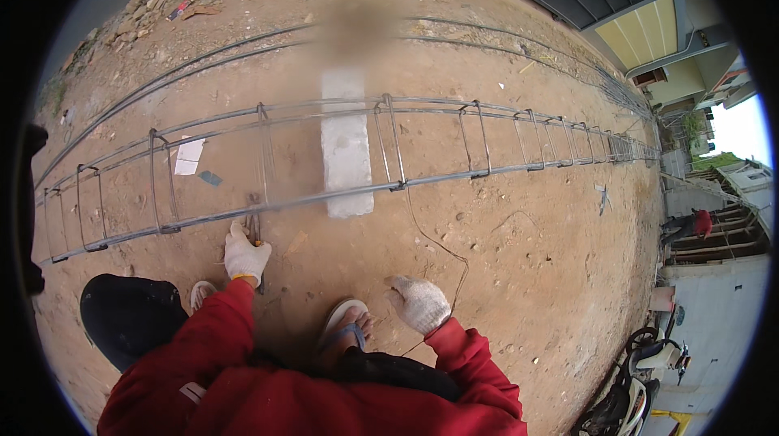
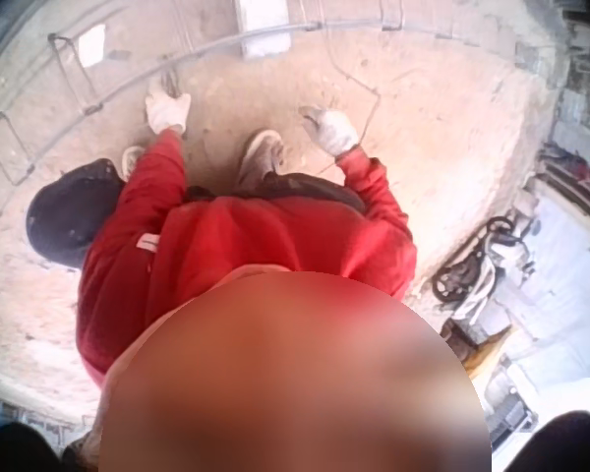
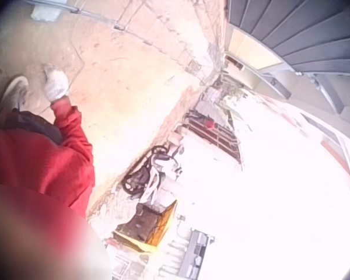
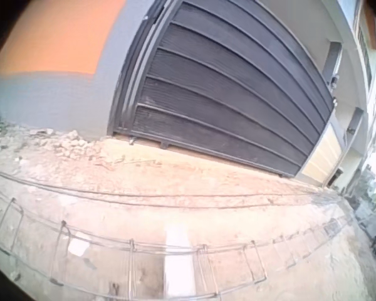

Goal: The person assembles a rebar cage by tying intersecting steel bars with wire. They use pliers to twist and secure the wire at each joint, moving along the structure to complete multiple connections.

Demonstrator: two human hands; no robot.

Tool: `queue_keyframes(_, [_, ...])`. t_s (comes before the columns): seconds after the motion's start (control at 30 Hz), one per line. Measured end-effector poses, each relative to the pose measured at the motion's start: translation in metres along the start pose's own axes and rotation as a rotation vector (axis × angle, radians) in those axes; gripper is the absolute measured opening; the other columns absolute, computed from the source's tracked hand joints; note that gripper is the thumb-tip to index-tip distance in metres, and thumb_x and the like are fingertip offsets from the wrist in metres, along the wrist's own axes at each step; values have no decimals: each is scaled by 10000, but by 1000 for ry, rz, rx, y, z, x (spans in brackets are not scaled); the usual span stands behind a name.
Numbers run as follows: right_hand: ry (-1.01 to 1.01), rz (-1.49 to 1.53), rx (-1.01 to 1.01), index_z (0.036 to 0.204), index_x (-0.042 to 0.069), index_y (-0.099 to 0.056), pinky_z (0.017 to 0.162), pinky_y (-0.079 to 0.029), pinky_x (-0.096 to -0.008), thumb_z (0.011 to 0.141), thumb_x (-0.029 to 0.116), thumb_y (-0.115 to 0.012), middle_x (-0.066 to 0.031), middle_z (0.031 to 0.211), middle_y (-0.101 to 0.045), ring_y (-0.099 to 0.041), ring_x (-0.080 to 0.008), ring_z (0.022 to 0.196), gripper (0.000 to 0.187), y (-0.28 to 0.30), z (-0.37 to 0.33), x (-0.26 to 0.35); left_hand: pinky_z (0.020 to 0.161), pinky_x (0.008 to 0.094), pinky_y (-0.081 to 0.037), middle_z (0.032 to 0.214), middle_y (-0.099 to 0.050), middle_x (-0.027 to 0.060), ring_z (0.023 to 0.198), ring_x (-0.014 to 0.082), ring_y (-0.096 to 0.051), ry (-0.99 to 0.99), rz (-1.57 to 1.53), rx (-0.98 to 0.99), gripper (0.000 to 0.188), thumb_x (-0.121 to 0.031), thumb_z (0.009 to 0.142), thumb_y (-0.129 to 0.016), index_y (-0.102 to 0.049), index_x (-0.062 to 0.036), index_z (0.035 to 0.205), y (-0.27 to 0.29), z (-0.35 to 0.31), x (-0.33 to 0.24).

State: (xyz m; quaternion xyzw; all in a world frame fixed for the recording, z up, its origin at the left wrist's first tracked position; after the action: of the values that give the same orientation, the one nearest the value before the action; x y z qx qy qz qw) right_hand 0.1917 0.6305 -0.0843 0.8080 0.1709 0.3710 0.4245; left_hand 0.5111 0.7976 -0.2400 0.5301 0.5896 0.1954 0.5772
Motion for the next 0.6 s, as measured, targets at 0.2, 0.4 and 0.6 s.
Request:
queue_keyframes(0.2, [-119,133,172,1271,29,-607,831,-544,-419,939,351,-644,-208,1129,-693,-688,-355,980,464,-40,13,1,679,363,-491,825,-664,73,740,205,-635,580,-1051,454,213,-147,873,-621,-645,-46,1059,-93,-83,7])
queue_keyframes(0.4, [-264,826,454,1412,46,-474,802,-558,-339,952,344,-679,-64,1131,-625,-646,-189,915,585,-90,21,8,700,357,-511,920,-617,67,811,194,-600,739,-1774,1172,427,-67,937,-558,-544,-78,1363,-127,-204,-124])
queue_keyframes(0.6, [-546,1004,239,1352,44,-544,689,-590,-311,932,329,-726,-25,970,-616,-620,-126,724,540,3,-56,-73,754,312,-488,1054,-638,36,867,140,-572,339,-1486,1645,587,-304,980,-643,-429,-184,1513,-134,-274,-257])
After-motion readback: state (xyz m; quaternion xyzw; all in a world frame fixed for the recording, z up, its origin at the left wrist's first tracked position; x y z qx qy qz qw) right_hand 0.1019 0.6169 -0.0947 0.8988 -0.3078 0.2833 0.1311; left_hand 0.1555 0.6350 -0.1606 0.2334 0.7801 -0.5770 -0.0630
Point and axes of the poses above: each hand's wrist, its own z-axis towards the middle knuckle, its own y-axis out of the back of the hand, x = y × z, the point moved 10 cm from there along z, towards the middle knuckle
